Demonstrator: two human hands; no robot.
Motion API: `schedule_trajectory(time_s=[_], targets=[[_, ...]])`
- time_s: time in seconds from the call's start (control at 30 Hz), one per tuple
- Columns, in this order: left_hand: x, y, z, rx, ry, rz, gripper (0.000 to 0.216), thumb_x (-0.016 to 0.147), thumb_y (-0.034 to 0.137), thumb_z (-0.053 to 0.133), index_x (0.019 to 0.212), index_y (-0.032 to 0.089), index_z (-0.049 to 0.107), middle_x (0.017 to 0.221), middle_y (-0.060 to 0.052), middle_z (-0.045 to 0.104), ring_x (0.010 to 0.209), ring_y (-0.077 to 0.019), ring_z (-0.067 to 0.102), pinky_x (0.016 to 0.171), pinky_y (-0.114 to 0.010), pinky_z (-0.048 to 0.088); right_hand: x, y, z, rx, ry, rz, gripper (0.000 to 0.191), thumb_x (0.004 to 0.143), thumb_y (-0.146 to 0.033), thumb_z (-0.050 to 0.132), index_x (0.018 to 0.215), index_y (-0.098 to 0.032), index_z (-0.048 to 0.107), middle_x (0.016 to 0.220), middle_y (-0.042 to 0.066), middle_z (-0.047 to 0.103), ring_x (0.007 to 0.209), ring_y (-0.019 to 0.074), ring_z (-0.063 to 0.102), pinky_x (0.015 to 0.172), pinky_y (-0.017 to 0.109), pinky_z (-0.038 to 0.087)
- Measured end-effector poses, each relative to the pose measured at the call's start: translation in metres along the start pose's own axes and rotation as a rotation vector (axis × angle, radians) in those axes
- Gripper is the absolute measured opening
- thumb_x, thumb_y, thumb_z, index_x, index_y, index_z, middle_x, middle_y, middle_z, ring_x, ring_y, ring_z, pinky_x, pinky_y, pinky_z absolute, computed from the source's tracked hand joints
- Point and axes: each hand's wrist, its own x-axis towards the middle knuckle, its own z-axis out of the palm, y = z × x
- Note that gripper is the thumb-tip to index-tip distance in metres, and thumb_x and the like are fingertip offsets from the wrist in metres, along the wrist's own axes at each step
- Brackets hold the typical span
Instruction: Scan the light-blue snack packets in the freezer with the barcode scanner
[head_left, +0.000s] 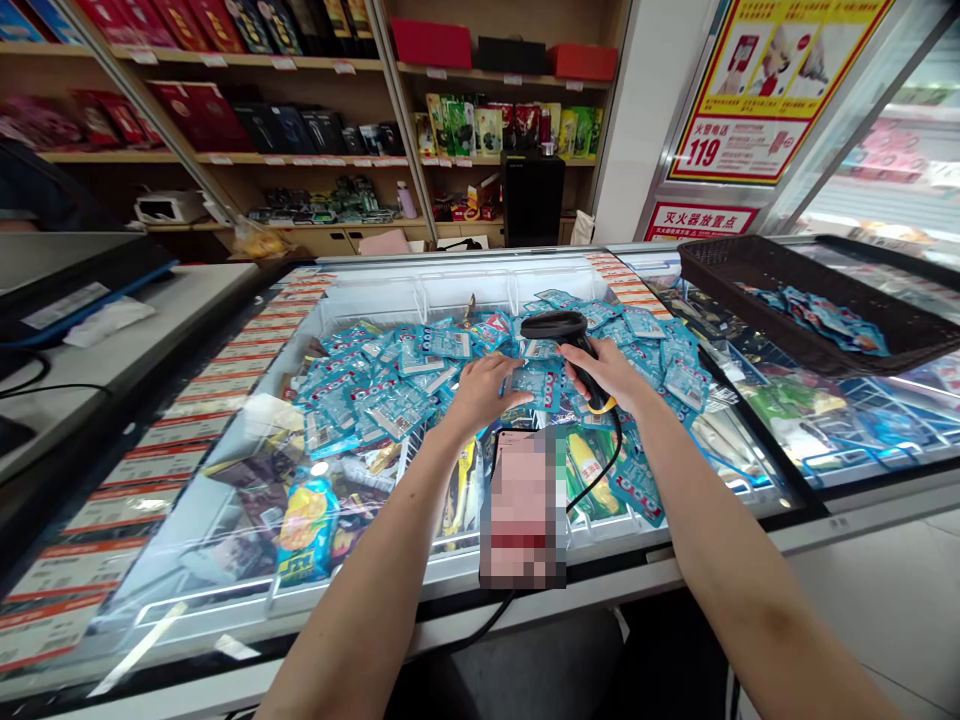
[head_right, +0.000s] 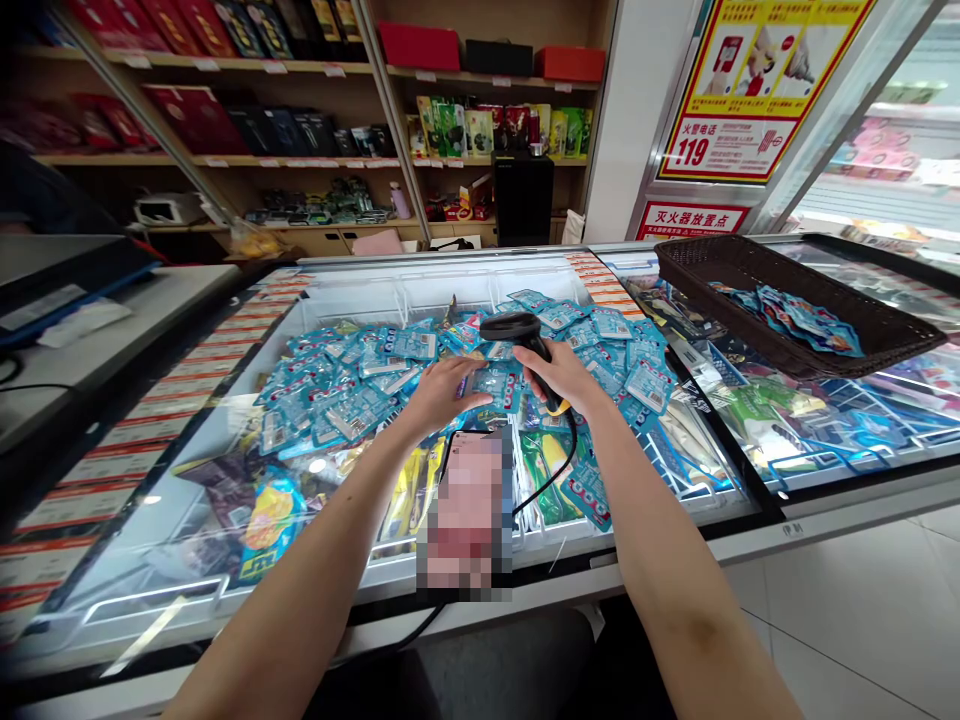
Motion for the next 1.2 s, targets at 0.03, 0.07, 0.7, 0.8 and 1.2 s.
schedule_trajectory(time_s=[0.03, 0.07, 0.7, 0.8, 1.2], targets=[[0.0, -0.002, 0.0, -0.001, 0.019, -0.008, 0.058, 0.08, 0.055, 0.068, 0.129, 0.026, 0.059, 0.126, -0.01, 0.063, 0.121, -0.0315, 0.054, 0.1, -0.047, 0.04, 0.0, 0.0, 0.0, 0.0, -0.001, 0.002, 0.039, 0.083, -0.058, 0.064, 0.094, -0.021, 0.057, 0.065, -0.001, 0.058, 0.043, 0.0103, 0.049, 0.037, 0.025, 0.039], [0.0, -0.003, -0.001, -0.013, 0.041, -0.022, 0.059, 0.078, 0.054, 0.07, 0.128, 0.025, 0.06, 0.123, -0.011, 0.063, 0.118, -0.0313, 0.056, 0.098, -0.046, 0.041, 0.0, 0.0, 0.001, 0.001, -0.002, 0.006, 0.039, 0.083, -0.058, 0.064, 0.094, -0.021, 0.057, 0.065, -0.001, 0.057, 0.044, 0.0105, 0.049, 0.037, 0.025, 0.039], [0.003, -0.01, -0.015, -1.082, 0.548, -0.527, 0.046, 0.067, 0.042, 0.079, 0.088, 0.023, 0.043, 0.066, 0.008, 0.037, 0.067, -0.0106, 0.054, 0.066, -0.036, 0.062, 0.0, 0.001, 0.004, 0.002, -0.022, -0.011, 0.039, 0.084, -0.058, 0.064, 0.095, -0.021, 0.059, 0.064, -0.001, 0.057, 0.045, 0.0112, 0.051, 0.038, 0.025, 0.039], [0.004, -0.014, -0.01, -1.117, 0.579, -0.513, 0.048, 0.069, 0.041, 0.079, 0.098, 0.023, 0.045, 0.073, 0.006, 0.046, 0.071, -0.01, 0.056, 0.072, -0.039, 0.063, -0.002, 0.0, 0.005, -0.036, -0.049, -0.031, 0.04, 0.084, -0.058, 0.064, 0.096, -0.02, 0.059, 0.063, -0.001, 0.058, 0.044, 0.0109, 0.05, 0.039, 0.025, 0.039], [0.004, -0.019, -0.006, -1.19, 0.621, -0.536, 0.048, 0.066, 0.04, 0.081, 0.095, 0.024, 0.046, 0.071, 0.007, 0.039, 0.064, -0.0065, 0.045, 0.076, -0.035, 0.06, -0.006, -0.004, 0.007, -0.146, -0.151, -0.027, 0.04, 0.086, -0.06, 0.061, 0.084, -0.021, 0.055, 0.063, 0.0, 0.058, 0.044, 0.0107, 0.05, 0.042, 0.027, 0.039]])
